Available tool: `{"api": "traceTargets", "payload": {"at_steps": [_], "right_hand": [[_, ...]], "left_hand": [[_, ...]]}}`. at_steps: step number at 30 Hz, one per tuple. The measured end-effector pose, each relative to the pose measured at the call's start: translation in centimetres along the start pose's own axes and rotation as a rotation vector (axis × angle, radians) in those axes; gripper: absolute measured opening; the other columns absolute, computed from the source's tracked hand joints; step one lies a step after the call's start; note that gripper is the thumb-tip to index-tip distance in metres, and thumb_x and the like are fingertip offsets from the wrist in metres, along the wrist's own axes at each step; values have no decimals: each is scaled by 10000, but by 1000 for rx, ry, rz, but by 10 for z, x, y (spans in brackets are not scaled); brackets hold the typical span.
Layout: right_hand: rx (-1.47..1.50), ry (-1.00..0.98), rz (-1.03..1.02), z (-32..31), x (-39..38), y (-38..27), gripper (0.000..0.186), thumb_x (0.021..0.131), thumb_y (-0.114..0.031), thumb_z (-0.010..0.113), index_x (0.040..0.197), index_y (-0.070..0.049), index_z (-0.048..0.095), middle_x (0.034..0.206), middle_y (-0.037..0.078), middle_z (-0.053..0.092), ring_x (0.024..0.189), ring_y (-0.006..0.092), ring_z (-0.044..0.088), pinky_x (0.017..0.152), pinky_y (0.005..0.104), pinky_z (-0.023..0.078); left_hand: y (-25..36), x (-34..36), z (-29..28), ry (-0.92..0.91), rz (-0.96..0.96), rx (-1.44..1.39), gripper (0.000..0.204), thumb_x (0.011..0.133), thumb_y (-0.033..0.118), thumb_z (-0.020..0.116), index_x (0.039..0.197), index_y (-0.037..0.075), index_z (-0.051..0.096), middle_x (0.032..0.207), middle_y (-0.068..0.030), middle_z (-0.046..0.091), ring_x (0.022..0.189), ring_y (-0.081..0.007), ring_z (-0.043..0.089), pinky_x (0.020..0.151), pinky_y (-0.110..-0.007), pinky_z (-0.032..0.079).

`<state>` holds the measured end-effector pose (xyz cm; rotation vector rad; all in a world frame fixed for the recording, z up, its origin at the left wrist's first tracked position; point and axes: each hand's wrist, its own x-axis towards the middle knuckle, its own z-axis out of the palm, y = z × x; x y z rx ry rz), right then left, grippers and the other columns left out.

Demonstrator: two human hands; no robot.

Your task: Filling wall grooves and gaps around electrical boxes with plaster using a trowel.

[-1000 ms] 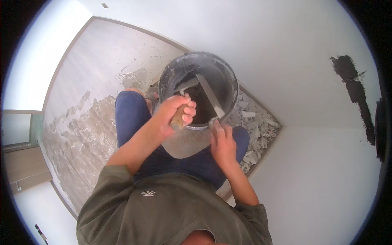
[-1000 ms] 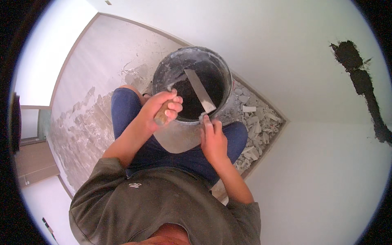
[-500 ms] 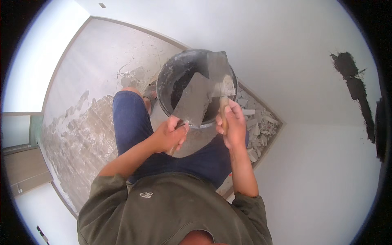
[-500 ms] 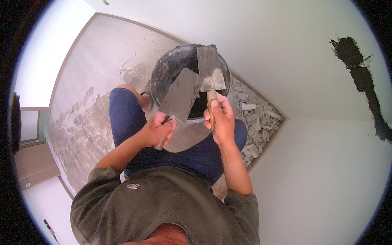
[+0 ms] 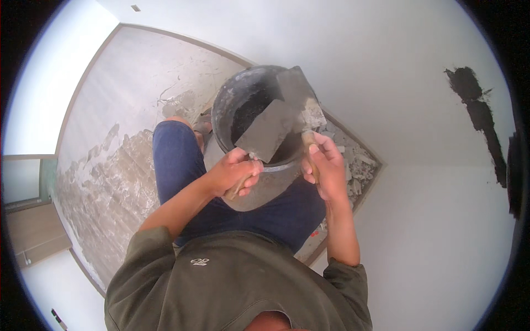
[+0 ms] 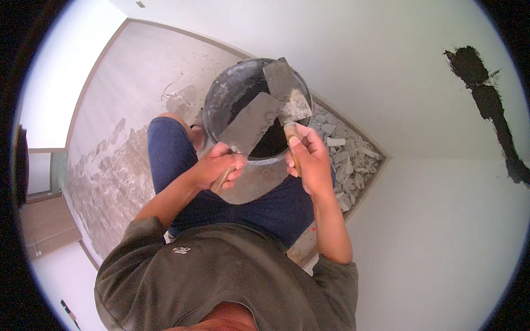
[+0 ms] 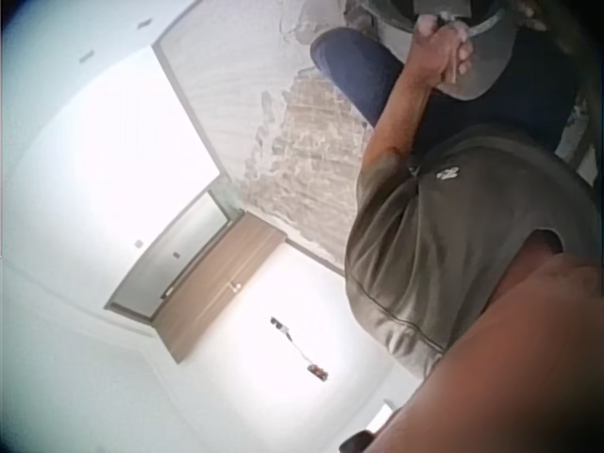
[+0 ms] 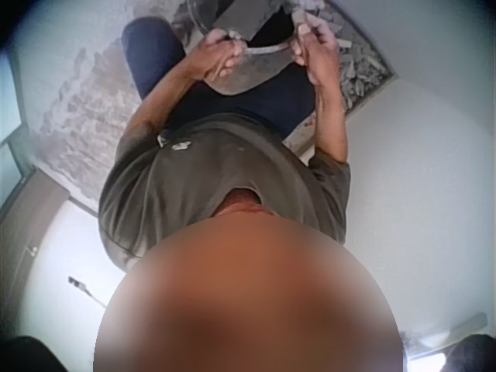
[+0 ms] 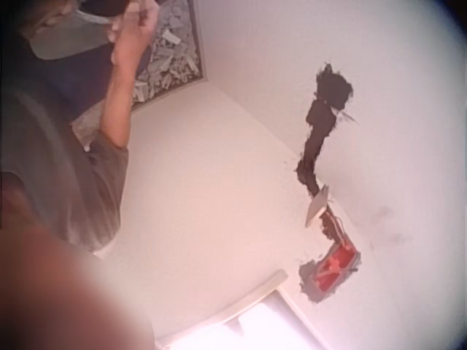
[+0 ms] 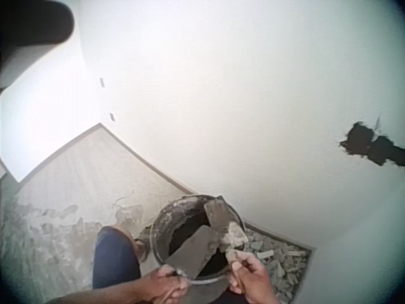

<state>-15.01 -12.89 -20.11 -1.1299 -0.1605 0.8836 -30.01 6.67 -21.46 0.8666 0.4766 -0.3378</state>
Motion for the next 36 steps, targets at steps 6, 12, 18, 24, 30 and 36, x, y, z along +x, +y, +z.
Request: {"api": "traceTargets", "payload": {"at_steps": [6,12,18,24,30,36], "right_hand": [[-85,75,2,-1,-6,-4,340,952,-164,575,1247,-14,498,842,22,495,592,88,464,436,221,362],[-12,33,63,0,-4,-6,328,951,-172,568,1240,-28,513,908,28,546,592,90,470,439,205,346],[-104,42,34,5,-5,-1,313,956,-161,569,1227,-14,514,861,24,509,585,69,465,437,209,366],[-282,0,54,-2,-16,-2,317,941,-110,584,1240,-29,516,811,11,527,567,53,464,447,208,373],[-649,-23,-29,-20,-32,13,327,895,-105,638,1206,-34,563,909,77,615,668,140,591,602,277,490],[-1164,168,-362,-25,-44,-11,377,847,-129,666,1201,-46,566,1108,182,604,988,366,606,861,406,481]], "left_hand": [[-1,2,6,15,-15,-20,151,892,141,580,813,39,501,686,-45,490,544,-118,481,397,-275,400],[-9,-5,1,60,-53,-30,144,894,137,564,813,43,492,712,-47,494,542,-117,475,394,-273,393],[-2,0,6,89,-52,-15,114,884,136,567,883,67,476,728,-43,486,551,-122,467,392,-272,389],[17,12,12,30,86,-169,172,888,136,561,1005,142,435,818,-31,474,593,-110,466,390,-251,380],[34,22,-3,26,168,-214,205,888,136,569,1028,147,419,826,-22,483,585,-101,466,393,-242,377],[43,20,-8,318,156,251,110,899,128,530,952,84,444,769,-24,505,581,-106,494,408,-255,395]]}}
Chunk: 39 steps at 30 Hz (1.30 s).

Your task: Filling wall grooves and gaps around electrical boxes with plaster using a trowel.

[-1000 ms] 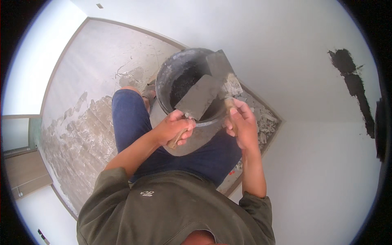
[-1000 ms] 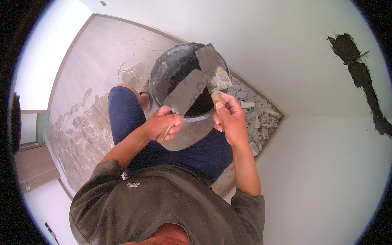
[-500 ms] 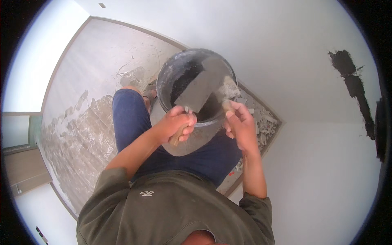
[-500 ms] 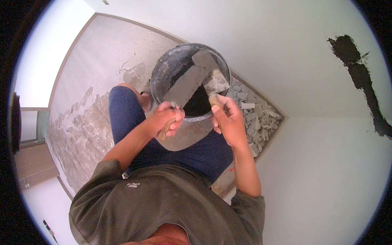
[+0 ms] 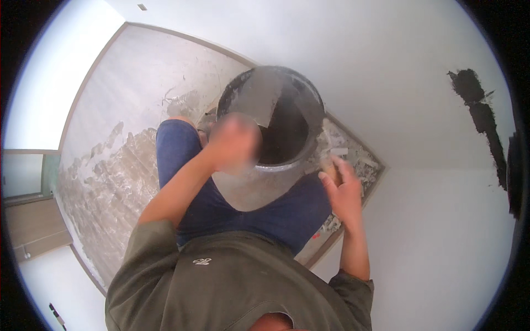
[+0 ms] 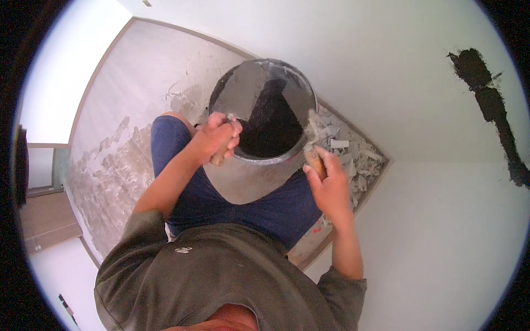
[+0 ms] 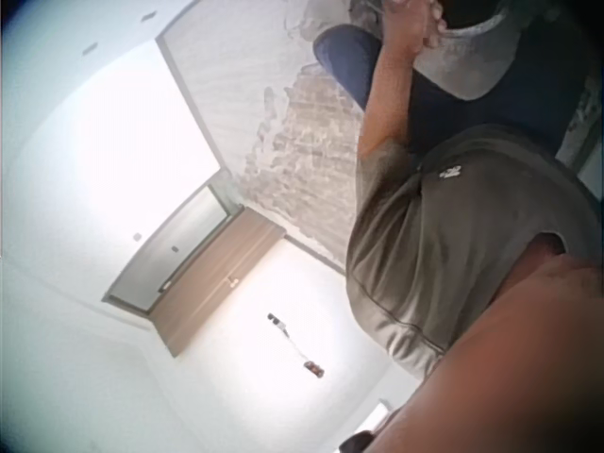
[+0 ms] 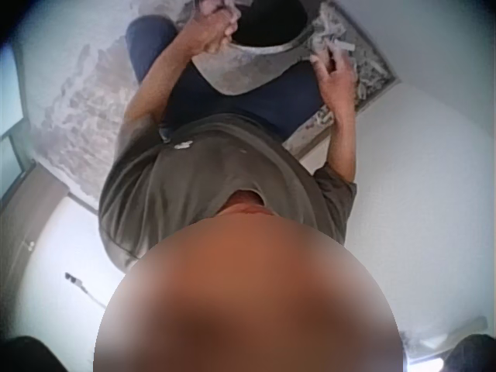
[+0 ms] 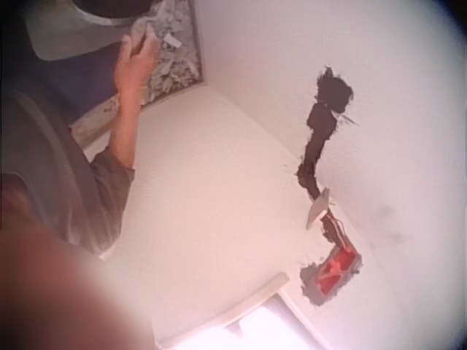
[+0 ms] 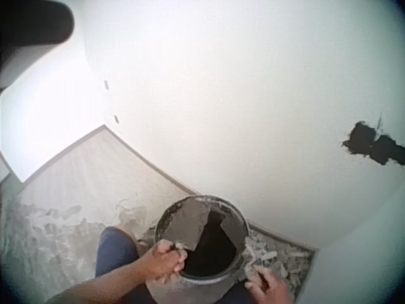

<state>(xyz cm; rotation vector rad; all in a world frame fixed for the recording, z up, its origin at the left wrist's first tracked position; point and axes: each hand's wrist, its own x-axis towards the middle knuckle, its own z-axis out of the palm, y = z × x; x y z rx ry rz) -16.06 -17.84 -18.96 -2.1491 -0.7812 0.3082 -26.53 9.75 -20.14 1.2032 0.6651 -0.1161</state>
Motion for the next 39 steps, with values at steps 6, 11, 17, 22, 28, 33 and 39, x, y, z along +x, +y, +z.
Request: {"api": "traceTargets", "payload": {"at_steps": [6,11,17,22,28,33,39], "right_hand": [[-525,-212,-176,-23,58,-17,287,845,-123,602,1118,-32,599,1000,182,642,892,379,635,768,468,518],[-970,-632,-276,32,153,-41,168,782,-59,585,859,-54,733,889,180,704,883,332,689,731,433,559],[-1129,-845,-368,130,229,1,211,836,-125,576,956,-93,747,1045,119,705,948,294,689,747,405,564],[-1155,-773,-184,218,243,70,236,872,-155,559,1004,-112,749,1061,75,710,960,276,690,642,462,571],[-1267,-1031,-480,233,214,65,244,889,-161,540,1006,-134,752,1035,65,715,953,276,689,633,473,569],[-1016,-1064,-619,231,183,60,238,882,-162,529,976,-116,743,1035,85,711,982,288,676,767,413,560],[-897,-1108,-693,246,191,48,208,853,-124,553,954,-91,733,1015,114,705,960,300,677,771,432,555]], "left_hand": [[31,-7,-19,162,10,373,166,890,118,515,1012,11,484,702,-38,488,543,-113,493,435,-279,438],[26,-2,-42,76,9,461,245,902,155,535,1083,-4,490,718,-53,513,523,-116,493,445,-277,436],[33,-12,-38,58,-60,475,299,913,179,541,1132,-19,493,668,-63,524,474,-121,500,448,-283,418],[20,-11,-45,38,8,413,307,918,190,547,1122,-34,496,683,-68,545,465,-122,503,453,-278,419],[31,-20,-48,114,-41,265,398,919,190,551,1207,-70,463,699,-66,560,455,-123,501,471,-269,436],[33,-14,-47,113,-43,320,406,920,191,553,1217,-72,466,689,-60,560,461,-115,505,480,-257,445],[40,-23,-51,124,-10,342,250,919,176,545,1065,-24,507,665,-52,536,460,-117,503,458,-265,433]]}}
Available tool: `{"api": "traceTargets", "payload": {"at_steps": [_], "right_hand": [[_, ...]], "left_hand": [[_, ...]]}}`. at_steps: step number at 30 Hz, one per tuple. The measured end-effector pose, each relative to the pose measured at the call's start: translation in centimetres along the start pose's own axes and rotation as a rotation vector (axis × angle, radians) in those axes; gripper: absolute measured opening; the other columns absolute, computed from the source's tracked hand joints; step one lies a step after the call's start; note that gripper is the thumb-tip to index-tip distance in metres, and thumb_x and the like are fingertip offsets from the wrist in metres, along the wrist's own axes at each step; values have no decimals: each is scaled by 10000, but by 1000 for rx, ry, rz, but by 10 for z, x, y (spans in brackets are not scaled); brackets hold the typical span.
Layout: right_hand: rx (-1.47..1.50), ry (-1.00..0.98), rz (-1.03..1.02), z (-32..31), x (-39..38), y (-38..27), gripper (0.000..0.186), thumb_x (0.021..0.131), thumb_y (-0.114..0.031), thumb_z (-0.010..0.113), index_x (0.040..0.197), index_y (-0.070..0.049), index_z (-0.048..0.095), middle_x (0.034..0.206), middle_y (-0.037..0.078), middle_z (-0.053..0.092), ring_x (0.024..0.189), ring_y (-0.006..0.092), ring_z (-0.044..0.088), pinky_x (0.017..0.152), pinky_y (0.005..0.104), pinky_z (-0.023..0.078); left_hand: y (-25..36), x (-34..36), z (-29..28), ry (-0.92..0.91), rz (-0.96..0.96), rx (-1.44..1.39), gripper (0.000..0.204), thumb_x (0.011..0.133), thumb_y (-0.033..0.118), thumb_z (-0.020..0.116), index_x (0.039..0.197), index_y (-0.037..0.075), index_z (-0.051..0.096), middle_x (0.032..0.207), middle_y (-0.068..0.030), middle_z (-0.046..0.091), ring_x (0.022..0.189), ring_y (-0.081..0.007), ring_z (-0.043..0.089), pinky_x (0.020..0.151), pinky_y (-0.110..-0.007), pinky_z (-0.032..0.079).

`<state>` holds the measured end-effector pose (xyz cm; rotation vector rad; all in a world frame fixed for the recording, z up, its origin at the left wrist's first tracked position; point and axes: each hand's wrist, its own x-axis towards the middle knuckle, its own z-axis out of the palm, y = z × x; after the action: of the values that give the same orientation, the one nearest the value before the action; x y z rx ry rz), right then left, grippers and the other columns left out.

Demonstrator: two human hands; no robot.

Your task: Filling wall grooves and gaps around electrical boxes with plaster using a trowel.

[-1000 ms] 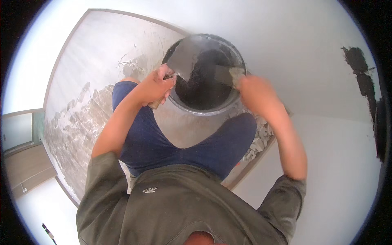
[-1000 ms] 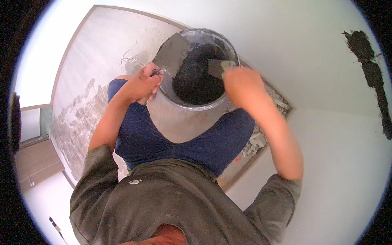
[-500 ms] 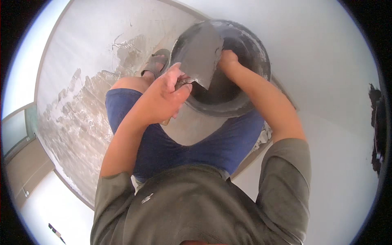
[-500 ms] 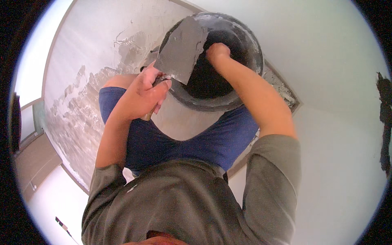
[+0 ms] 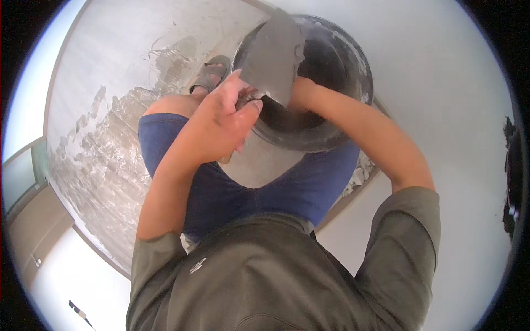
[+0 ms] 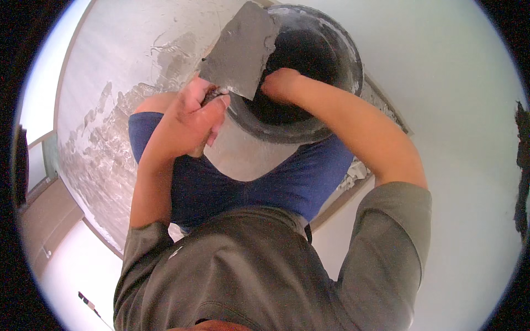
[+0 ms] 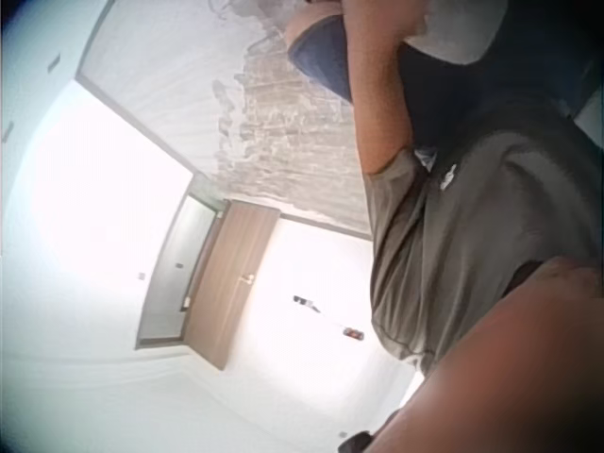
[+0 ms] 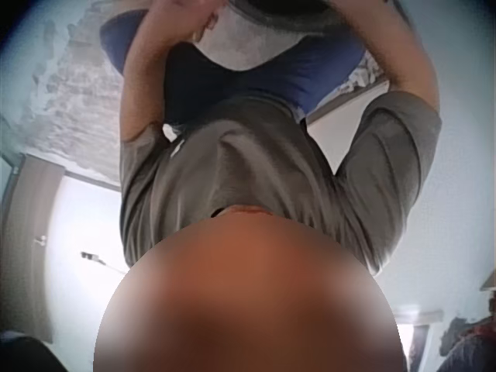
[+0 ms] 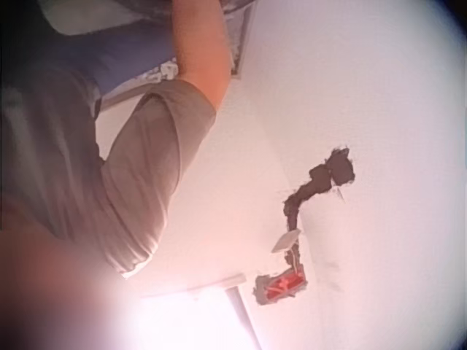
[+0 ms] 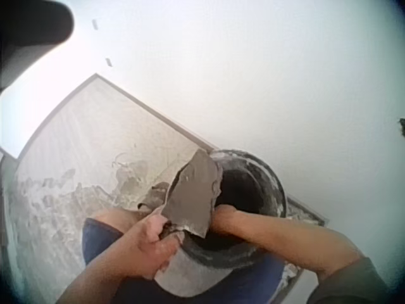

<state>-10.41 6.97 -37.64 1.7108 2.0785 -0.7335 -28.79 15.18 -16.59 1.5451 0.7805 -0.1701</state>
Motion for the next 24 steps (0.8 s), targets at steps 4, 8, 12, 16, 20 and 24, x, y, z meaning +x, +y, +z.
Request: {"api": "traceTargets", "payload": {"at_steps": [4,8,12,16,20,24], "right_hand": [[74,104,-58,33,-3,25,160,790,-138,634,885,-52,730,943,151,705,920,328,677,753,454,552],[155,-195,113,-82,-49,-6,191,737,-167,690,856,-21,721,890,177,696,881,350,673,746,448,546],[116,-27,-42,-78,-67,18,240,677,-191,733,812,4,699,817,188,682,824,378,661,732,453,533],[166,97,-99,-82,-101,38,245,665,-234,758,812,-48,695,783,179,664,796,382,645,692,470,511],[558,204,37,-84,-168,44,274,712,-172,756,931,-36,666,832,162,651,780,341,619,700,404,480],[789,542,263,-53,-238,17,328,746,-224,759,1002,-37,673,823,149,652,710,256,611,684,354,478]], "left_hand": [[7,13,15,-26,53,4,204,919,163,541,1023,-9,503,663,-51,531,457,-120,501,448,-268,425],[1,1,9,50,-11,4,216,916,151,540,1028,-30,499,634,-55,532,448,-124,499,452,-276,421],[-9,8,10,71,59,-55,188,912,163,585,951,1,497,609,-32,507,445,-104,465,408,-258,382],[1,5,7,91,18,-73,176,907,164,588,925,12,500,614,-31,501,456,-101,465,406,-254,383],[1,5,4,86,0,-195,156,889,147,582,932,24,496,655,-38,509,480,-106,472,402,-254,393],[-2,-2,-1,50,12,-357,193,857,96,551,1019,22,477,768,-55,542,562,-117,522,432,-276,422]]}}
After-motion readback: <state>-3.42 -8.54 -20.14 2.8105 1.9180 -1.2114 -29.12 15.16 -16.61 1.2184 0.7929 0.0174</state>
